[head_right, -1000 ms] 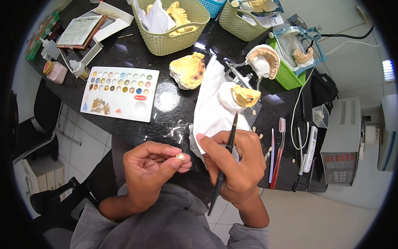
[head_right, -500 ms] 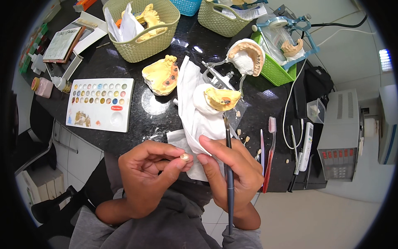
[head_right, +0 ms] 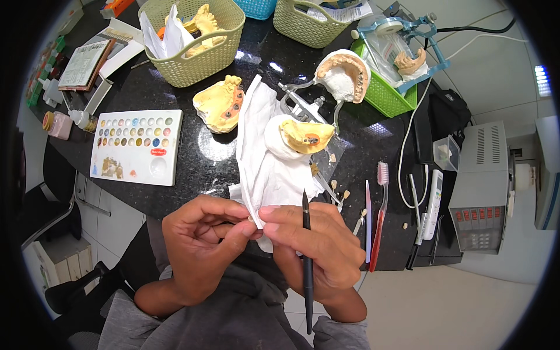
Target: The person applies stain to a dental crown using a fine brush, wipes the crown with a cloth, and periodically places it into and removes it from a dental model to check the fit and appearance.
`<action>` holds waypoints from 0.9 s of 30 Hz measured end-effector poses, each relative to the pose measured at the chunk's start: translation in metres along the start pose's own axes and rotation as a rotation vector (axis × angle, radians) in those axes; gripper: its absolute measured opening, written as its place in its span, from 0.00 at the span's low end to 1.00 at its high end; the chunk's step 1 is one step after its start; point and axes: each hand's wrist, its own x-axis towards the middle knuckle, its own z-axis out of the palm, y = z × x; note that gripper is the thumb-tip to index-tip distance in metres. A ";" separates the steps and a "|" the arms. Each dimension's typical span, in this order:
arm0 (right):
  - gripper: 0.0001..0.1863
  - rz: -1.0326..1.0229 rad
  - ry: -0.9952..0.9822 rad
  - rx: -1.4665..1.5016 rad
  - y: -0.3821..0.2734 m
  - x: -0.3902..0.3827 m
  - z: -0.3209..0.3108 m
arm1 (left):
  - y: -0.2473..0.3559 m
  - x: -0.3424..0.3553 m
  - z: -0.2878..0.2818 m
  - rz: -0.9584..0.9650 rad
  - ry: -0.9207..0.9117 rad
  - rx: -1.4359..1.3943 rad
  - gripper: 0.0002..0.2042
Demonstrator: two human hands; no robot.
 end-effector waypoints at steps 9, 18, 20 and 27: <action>0.14 0.000 -0.045 -0.050 -0.006 -0.002 0.000 | -0.001 0.000 -0.001 0.023 0.001 0.012 0.09; 0.14 0.003 0.221 -0.044 -0.004 -0.012 -0.010 | 0.000 -0.020 -0.007 0.022 0.077 0.138 0.09; 0.21 -0.004 0.394 -0.009 0.006 -0.023 -0.025 | -0.002 -0.032 -0.015 0.094 0.051 0.221 0.08; 0.17 0.283 0.620 0.099 -0.006 -0.066 -0.066 | -0.012 -0.024 0.004 0.439 -0.125 0.698 0.10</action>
